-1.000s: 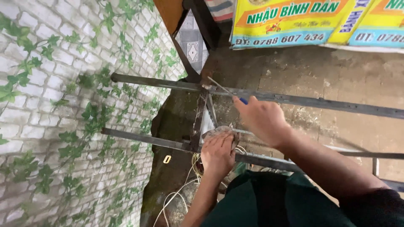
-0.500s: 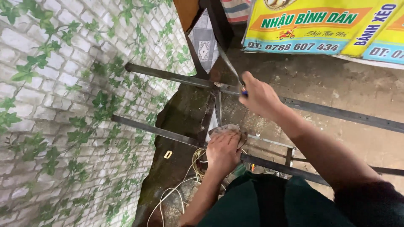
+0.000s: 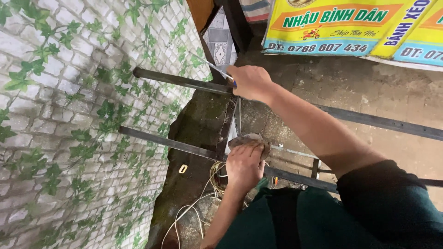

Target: Cleaning a metal frame by scraping off residue with scissors and wiping it with a cloth.

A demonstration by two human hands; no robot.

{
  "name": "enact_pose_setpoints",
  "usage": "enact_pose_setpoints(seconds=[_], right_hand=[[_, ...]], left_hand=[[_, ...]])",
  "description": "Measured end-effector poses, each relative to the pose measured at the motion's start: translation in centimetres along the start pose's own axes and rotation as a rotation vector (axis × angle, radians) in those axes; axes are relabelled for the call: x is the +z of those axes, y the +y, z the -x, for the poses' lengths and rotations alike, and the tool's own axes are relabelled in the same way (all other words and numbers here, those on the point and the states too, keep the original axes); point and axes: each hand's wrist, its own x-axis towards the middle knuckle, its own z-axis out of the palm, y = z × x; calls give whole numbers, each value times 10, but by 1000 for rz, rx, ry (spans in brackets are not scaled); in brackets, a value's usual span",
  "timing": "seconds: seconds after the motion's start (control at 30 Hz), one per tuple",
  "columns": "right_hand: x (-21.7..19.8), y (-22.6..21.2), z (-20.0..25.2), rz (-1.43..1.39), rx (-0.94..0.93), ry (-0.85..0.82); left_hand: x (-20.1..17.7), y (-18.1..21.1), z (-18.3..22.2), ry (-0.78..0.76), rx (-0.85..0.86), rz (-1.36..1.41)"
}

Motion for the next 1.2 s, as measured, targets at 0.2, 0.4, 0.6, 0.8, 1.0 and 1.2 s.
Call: enact_pose_setpoints(seconds=[0.2,0.4,0.6,0.8,1.0,1.2], right_hand=[[62,16,-39,170,-19,-3],[64,-2,-44,279,-3,-36],[16,-23,-6,134,74,-50],[17,10,6,-16,4,66],[30,-20,25,-48,-14,186],[49,-16,-25,-136,11,153]], left_hand=[[-5,1,-6,12,26,-6],[-1,-3,-4,8,40,-43],[-1,-1,-6,91,54,-40],[-5,0,-8,83,64,-28],[9,-28,25,-162,57,-124],[-64,24,-90,-1218,-615,-482]])
